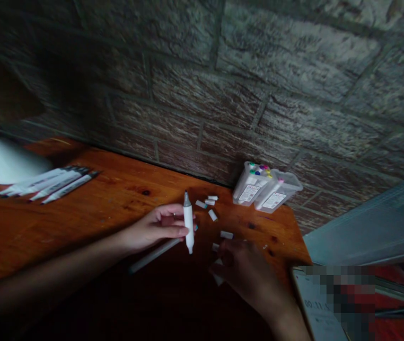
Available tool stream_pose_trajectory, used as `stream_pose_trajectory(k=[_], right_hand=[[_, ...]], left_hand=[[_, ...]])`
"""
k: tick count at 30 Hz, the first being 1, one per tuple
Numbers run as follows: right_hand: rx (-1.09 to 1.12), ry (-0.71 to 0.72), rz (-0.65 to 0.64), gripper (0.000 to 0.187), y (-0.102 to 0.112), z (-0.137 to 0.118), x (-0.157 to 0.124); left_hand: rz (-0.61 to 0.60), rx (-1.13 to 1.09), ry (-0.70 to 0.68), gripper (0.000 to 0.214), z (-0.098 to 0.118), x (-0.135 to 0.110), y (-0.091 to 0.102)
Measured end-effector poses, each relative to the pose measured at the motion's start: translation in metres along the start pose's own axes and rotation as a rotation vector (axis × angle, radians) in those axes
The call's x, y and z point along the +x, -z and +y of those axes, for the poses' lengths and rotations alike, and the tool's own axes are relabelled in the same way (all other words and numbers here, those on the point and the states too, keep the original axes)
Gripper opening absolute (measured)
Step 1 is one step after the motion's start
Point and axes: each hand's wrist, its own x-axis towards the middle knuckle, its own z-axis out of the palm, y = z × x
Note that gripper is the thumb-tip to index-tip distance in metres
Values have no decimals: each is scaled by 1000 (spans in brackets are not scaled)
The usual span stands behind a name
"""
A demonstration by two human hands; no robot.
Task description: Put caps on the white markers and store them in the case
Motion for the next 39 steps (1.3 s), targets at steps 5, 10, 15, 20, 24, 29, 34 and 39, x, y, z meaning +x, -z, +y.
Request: stream_pose_trajectory(k=[5, 10, 15, 20, 24, 29, 34, 39], right_hand=[[-4, 21, -10, 6, -6, -6, 1], [11, 27, -84, 9, -11, -6, 2], [25, 13, -103, 6, -14, -12, 2], [27, 47, -87, 10, -13, -15, 4], [61, 68, -64, 12, -7, -11, 6], [254, 120, 38, 17, -9, 0, 8], [605, 88, 57, 23, -10, -3, 6], [766, 50, 2, 25, -3, -10, 4]], left_hand=[[17, 16, -28, 24, 5, -4, -5], [-14, 12, -41, 23, 7, -6, -4], [3, -4, -39, 24, 6, -6, -1], [16, 19, -60, 18, 8, -3, -2], [53, -26, -76, 18, 10, 1, 0], [137, -206, -56, 24, 9, 5, 5], [134, -268, -40, 20, 8, 5, 7], [106, -290, -67, 18, 9, 5, 7]])
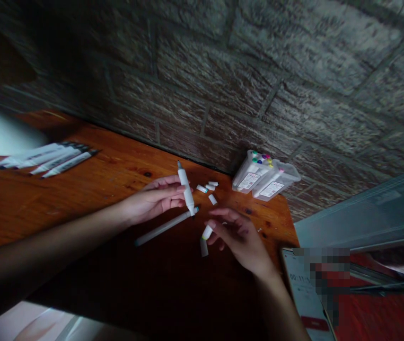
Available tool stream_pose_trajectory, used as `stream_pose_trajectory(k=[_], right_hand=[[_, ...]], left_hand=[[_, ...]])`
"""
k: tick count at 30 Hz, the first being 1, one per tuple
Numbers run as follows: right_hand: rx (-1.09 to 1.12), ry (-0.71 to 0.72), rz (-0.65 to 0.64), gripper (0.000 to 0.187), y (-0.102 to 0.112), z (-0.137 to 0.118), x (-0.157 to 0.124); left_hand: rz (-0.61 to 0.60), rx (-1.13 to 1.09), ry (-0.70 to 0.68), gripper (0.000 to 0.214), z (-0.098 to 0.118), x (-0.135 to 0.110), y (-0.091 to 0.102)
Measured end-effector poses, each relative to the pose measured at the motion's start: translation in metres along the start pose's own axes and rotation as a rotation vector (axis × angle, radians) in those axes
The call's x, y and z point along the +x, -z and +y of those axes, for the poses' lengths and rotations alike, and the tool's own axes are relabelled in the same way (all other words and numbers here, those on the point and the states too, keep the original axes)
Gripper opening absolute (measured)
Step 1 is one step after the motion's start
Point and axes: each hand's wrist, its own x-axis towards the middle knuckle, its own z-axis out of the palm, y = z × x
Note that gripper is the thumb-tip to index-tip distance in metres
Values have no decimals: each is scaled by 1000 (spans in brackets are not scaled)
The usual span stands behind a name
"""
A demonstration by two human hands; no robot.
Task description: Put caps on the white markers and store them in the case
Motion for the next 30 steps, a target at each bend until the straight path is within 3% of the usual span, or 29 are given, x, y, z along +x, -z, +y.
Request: stream_pose_trajectory(k=[7, 21, 25, 30], right_hand=[[180, 120, -1, 22, -2, -1, -2], [197, 149, -11, 21, -4, 4, -3], [114, 152, 34, 21, 1, 4, -2], [-170, 191, 180, 17, 17, 4, -1]], left_hand=[[-45, -10, -17, 16, 2, -3, -2], [-12, -17, -60, 15, 1, -3, -3], [-22, -18, -63, 15, 2, -3, -4], [19, -29, -78, 19, 3, -2, -2]])
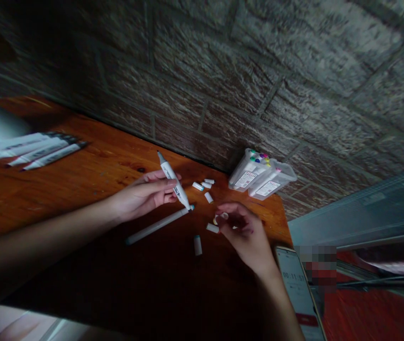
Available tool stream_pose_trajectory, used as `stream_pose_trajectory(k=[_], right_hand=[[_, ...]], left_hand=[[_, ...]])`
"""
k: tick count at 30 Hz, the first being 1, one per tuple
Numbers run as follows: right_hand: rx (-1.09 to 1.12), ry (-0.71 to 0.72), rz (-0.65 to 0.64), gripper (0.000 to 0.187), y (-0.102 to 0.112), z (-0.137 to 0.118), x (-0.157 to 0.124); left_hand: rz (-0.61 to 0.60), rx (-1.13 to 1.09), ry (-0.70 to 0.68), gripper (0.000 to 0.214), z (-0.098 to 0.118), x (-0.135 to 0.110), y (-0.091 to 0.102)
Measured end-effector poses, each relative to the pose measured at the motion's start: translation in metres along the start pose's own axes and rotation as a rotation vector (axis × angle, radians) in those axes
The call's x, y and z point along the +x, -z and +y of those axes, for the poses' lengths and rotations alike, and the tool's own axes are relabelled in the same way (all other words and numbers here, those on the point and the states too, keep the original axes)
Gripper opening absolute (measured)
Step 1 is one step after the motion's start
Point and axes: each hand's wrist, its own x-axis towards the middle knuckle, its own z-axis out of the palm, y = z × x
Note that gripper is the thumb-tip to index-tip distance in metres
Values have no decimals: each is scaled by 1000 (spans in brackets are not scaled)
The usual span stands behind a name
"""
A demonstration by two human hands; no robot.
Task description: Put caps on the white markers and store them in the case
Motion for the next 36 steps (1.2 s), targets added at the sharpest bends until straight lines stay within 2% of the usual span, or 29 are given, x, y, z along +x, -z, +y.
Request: stream_pose_trajectory(k=[2, 4, 8, 10, 12, 14, 16, 21, 25, 28, 31, 33, 36], right_hand=[[-107, 2, -92, 15, 2, 1, -1], [-198, 1, -237, 15, 1, 3, -2], [-263, 16, -416, 18, -2, 2, -3], [-230, 3, -387, 21, 2, 3, -1], [-237, -6, -269, 22, 10, 6, 3], [-338, 9, -127, 23, 19, 13, 7], [-467, 27, -64, 23, 25, 21, 11], [-548, 33, -130, 25, 24, 35, 15], [-592, 72, -106, 22, 18, 35, 15], [-497, 100, -32, 24, 13, 29, 14], [-323, 68, 16, 28, 3, 17, 8], [-258, 60, -1, 27, -7, 8, 3], [-275, 97, -65, 23, -23, -3, -4]], left_hand=[[55, -13, 8, 21, 1, 1, 0], [100, -16, 23, 21, 2, 2, 0], [113, -4, 32, 21, 2, 3, 2], [114, 6, 30, 22, 2, 3, 4], [120, 13, 27, 22, 2, 4, 6], [115, 9, 27, 22, 3, 5, 8], [95, -3, 38, 22, 3, 5, 7], [37, 3, 97, 20, 3, 1, 2], [30, 30, 109, 18, 2, -1, 1], [43, 37, 76, 18, 2, 1, 2], [88, 56, 56, 19, 2, 2, 2], [106, 87, 64, 19, 1, 2, 2], [82, 136, 77, 21, -2, 2, 2]])
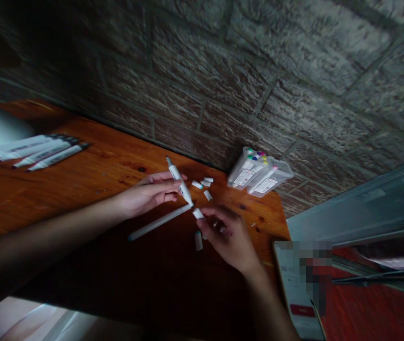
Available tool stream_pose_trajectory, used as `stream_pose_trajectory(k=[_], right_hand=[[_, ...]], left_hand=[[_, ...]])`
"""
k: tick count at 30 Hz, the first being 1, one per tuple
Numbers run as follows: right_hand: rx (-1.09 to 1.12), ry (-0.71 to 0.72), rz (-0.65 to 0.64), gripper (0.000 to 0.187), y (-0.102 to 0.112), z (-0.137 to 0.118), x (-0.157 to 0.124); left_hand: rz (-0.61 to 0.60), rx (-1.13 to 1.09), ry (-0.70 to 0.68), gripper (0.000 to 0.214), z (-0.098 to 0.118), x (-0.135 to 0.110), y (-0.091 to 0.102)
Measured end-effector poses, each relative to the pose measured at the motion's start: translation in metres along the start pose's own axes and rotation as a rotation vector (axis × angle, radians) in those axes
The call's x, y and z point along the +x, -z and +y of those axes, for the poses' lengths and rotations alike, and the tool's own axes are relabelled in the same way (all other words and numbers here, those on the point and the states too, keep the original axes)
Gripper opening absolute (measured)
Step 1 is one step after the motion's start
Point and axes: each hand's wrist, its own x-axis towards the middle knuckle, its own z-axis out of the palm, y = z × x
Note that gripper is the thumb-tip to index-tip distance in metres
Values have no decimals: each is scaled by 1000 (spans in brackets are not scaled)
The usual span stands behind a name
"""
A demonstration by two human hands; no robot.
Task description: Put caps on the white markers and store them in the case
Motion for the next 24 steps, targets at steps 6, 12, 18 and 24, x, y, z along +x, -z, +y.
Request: stream_pose_trajectory(k=[6, 12, 18, 24], right_hand=[[40, 11, 8, 21, -6, -1, -1], [81, 4, 17, 20, -2, 1, 1], [157, -40, 66, 19, -11, -1, 1], [302, -113, 98, 19, -19, -1, 2]], left_hand=[[-73, 29, 4, 23, -4, 0, -2], [-93, 85, 12, 24, -7, 2, 1], [-140, 145, -22, 24, -7, 0, 1], [-181, 262, -82, 24, -5, -2, 0]])
